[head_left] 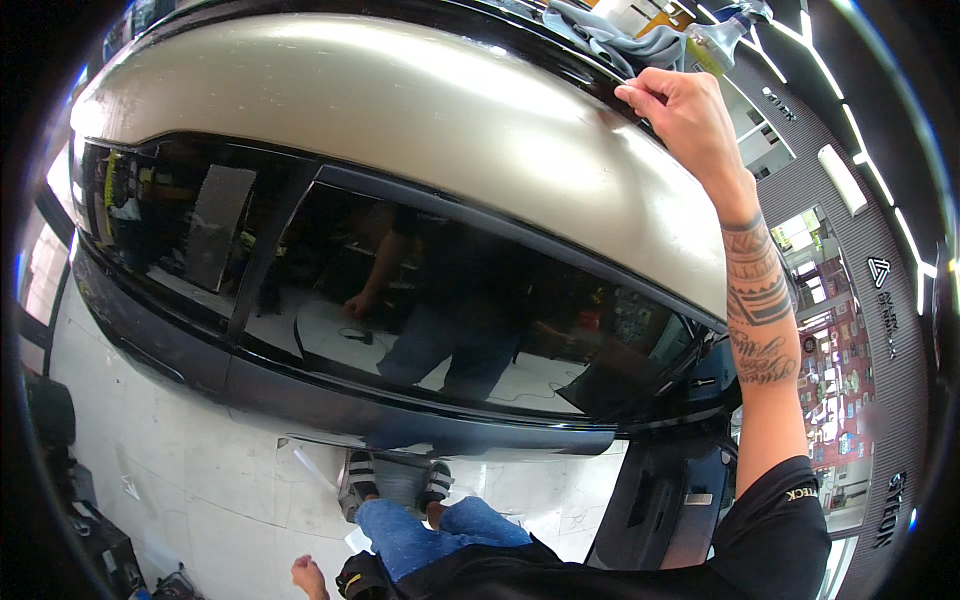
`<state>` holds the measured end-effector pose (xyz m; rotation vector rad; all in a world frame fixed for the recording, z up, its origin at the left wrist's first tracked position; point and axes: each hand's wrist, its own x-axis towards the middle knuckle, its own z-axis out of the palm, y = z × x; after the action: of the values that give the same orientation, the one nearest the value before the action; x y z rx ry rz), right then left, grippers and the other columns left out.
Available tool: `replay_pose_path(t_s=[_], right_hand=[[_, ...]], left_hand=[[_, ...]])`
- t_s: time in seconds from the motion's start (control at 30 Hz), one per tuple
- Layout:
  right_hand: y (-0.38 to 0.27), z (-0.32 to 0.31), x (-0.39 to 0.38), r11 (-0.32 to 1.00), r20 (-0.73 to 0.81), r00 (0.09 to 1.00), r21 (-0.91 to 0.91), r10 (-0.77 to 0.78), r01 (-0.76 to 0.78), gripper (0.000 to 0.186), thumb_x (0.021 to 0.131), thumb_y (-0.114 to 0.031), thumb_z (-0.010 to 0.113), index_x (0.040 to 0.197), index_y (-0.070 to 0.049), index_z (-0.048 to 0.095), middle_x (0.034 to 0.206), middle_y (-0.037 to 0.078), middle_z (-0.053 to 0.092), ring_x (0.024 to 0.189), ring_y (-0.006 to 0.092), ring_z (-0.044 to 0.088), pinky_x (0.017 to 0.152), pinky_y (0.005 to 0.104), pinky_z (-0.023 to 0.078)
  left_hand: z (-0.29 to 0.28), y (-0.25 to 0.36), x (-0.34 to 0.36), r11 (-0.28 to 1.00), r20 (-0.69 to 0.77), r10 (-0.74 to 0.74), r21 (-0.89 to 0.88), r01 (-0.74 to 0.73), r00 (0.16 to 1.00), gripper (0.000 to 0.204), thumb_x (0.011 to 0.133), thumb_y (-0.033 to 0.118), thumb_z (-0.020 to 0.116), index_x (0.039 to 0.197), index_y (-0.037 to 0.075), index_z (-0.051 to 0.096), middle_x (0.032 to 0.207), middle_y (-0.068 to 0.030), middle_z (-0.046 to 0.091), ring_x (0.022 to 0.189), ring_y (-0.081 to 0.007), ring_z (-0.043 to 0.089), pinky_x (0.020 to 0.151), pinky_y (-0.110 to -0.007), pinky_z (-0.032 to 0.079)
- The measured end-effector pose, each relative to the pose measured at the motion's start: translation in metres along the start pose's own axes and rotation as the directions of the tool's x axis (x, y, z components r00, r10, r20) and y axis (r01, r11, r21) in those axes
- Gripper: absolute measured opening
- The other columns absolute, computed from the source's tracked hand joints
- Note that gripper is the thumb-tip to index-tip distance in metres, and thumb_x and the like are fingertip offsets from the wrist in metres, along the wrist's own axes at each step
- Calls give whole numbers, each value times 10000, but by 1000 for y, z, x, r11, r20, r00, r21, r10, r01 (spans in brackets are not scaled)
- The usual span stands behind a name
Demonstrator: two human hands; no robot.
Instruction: The person applies a protective film to the roof of a car, using a spray bottle to wet the surface and a squeegee to smooth the material. They use a cloth to wipe the area and a knife to trim the edges of the film.
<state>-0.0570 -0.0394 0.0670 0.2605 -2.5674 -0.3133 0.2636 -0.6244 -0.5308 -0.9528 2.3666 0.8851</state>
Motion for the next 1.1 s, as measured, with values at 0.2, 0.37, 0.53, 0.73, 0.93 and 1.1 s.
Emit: replay_pose_path(t_s=[0.2, 0.37, 0.53, 0.73, 0.93, 1.1], right_hand=[[18, -10, -25, 998, 9, 998, 38, 55, -56, 229, 830, -226, 670, 767, -8, 648, 543, 159, 499, 445, 282, 430, 475, 336, 385], [34, -16, -44, 998, -12, 999, 46, 48, -48, 220, 826, -222, 675, 769, -10, 658, 547, 155, 507, 445, 265, 432, 477, 324, 389], [48, -25, -61, 997, 19, 998, 40, 68, -68, 210, 824, -217, 678, 778, -12, 668, 554, 155, 510, 449, 248, 430, 479, 317, 390], [65, -30, -81, 995, 2, 997, 73, 72, -72, 199, 818, -204, 686, 789, -8, 673, 558, 154, 509, 448, 226, 418, 478, 311, 388], [83, -35, -102, 997, -21, 998, 50, 55, -54, 198, 816, -209, 688, 798, -12, 679, 607, 144, 553, 476, 229, 451, 489, 307, 396], [101, -42, -121, 996, -17, 997, 41, 75, -74, 195, 812, -206, 691, 800, -12, 679, 632, 132, 573, 504, 234, 483, 505, 309, 404]], left_hand=[[1, -80, 10, 977, -23, -74, 201, 77, 997, 190, 763, 134, 594, 898, 24, 668, 831, -138, 668, 823, -271, 640, 779, -381, 493], [8, -51, 6, 989, -79, 66, 139, -54, 995, 174, 767, 71, 560, 897, 11, 658, 904, -152, 664, 885, -274, 632, 821, -375, 479], [13, 2, 5, 990, -89, 143, -4, -144, 986, 200, 755, 6, 526, 917, -15, 642, 938, -169, 658, 893, -288, 624, 834, -382, 475], [10, 44, -18, 978, -133, 206, 48, -201, 969, 220, 749, -13, 510, 923, -26, 643, 927, -177, 658, 888, -287, 628, 821, -389, 478], [8, 33, -20, 976, -65, 200, 96, -194, 978, 258, 748, -13, 504, 969, -33, 636, 944, -178, 654, 896, -287, 631, 834, -379, 484], [16, 10, -15, 975, -65, 220, 34, -219, 973, 249, 745, -12, 514, 964, -49, 626, 953, -190, 652, 908, -293, 630, 848, -372, 483]])
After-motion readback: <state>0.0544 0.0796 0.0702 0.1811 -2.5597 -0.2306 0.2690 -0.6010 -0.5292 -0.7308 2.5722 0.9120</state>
